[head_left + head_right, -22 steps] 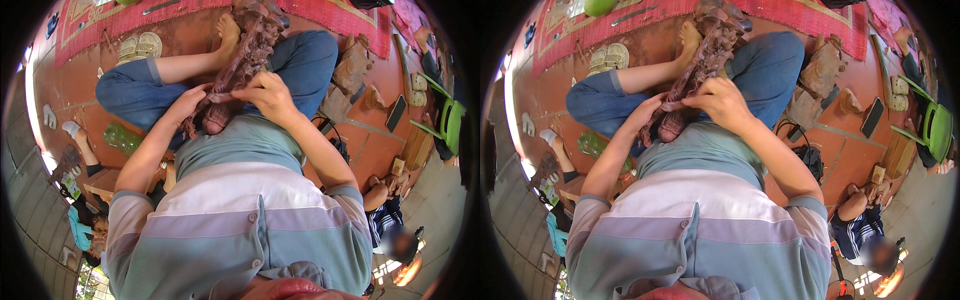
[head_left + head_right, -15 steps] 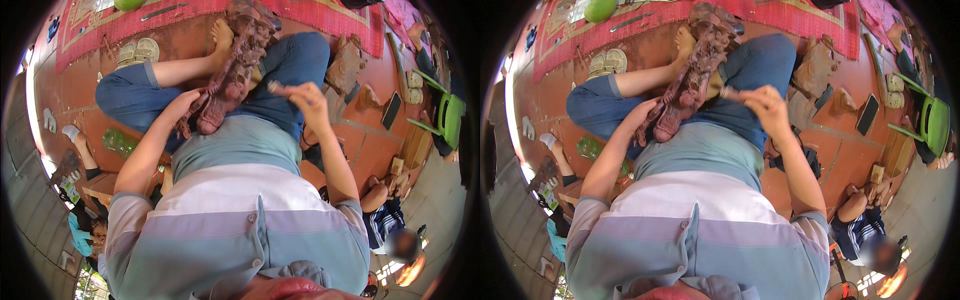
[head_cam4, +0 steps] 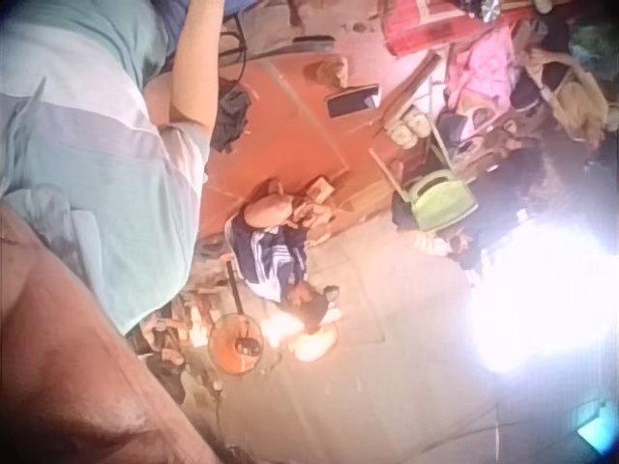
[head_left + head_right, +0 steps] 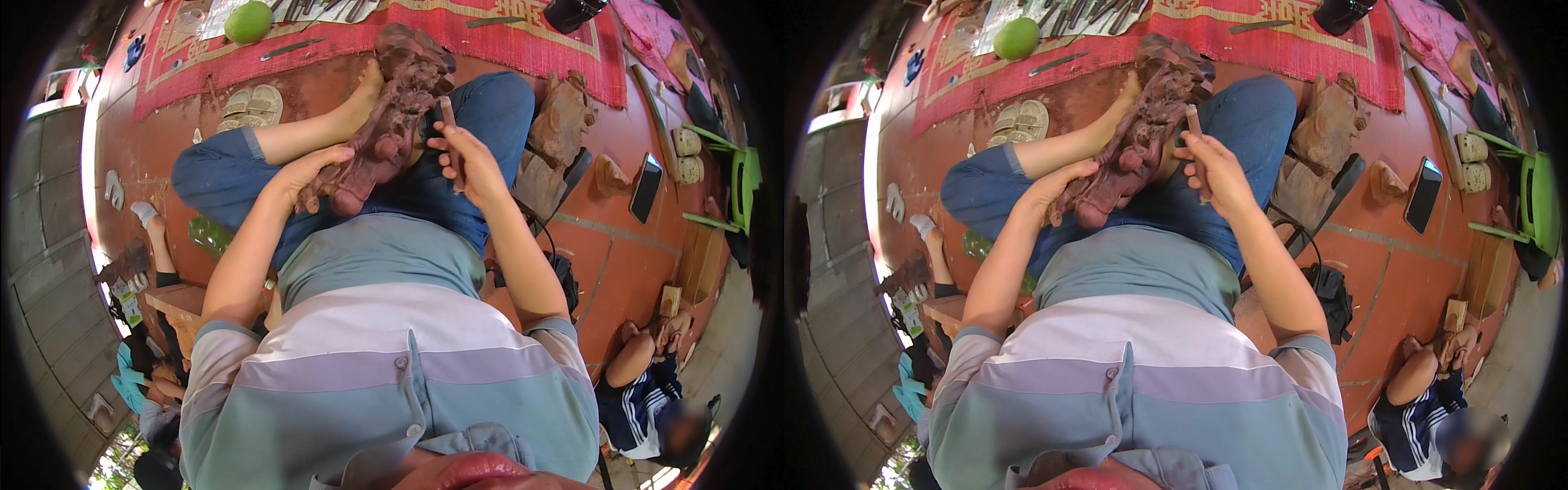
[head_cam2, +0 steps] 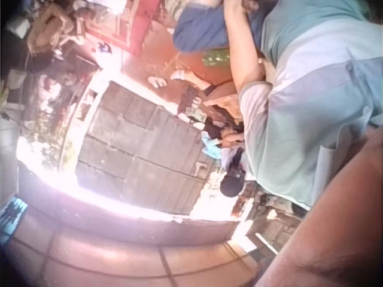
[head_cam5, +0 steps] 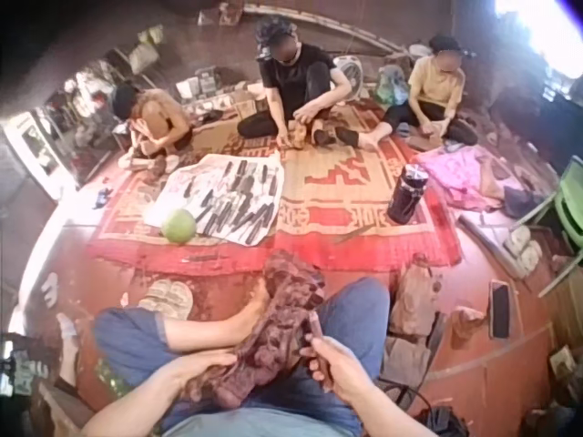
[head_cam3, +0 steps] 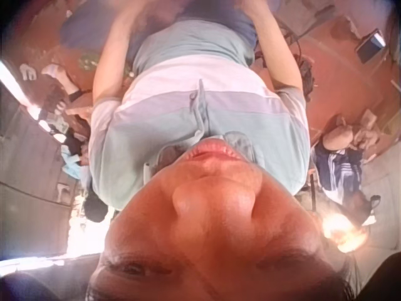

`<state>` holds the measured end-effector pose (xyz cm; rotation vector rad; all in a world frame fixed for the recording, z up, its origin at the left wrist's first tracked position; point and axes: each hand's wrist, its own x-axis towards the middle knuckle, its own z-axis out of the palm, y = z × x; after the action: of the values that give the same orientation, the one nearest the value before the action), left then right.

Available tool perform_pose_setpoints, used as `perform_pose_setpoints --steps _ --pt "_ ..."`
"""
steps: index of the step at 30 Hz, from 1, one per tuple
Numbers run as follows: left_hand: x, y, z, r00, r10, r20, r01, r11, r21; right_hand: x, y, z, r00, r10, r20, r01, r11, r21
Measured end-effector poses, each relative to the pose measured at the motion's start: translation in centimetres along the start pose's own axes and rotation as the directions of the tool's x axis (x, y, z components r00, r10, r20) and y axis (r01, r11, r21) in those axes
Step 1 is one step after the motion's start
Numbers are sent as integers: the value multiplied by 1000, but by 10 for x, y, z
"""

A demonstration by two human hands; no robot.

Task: The person sits cross-legged on a mat and carves a piece of dark wood using a small knife. They hold the wood with their left hand and use the knife in their right hand to shape the surface, occasionally rotating the object to access different areas.

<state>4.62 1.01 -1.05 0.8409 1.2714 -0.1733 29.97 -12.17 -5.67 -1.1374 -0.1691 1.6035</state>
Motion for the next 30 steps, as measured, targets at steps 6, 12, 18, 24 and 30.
perform_pose_setpoints --steps 6,12,18,24,30 --pt "-9 17 41 963 109 248 -9 928 -374 13 22 16 996 -84 0 83 987 136" --pt "-15 21 85 943 96 318 57 896 -440 6 17 30 989 -110 -94 122 983 136" --pt "37 -7 77 886 296 356 -145 908 -394 26 34 12 988 -137 -73 152 954 257" --pt "-1 -11 85 901 403 162 -248 784 -569 9 21 43 987 -146 61 120 944 308" --pt "16 -16 33 922 368 117 -220 750 -624 57 25 82 988 -95 123 63 970 236"
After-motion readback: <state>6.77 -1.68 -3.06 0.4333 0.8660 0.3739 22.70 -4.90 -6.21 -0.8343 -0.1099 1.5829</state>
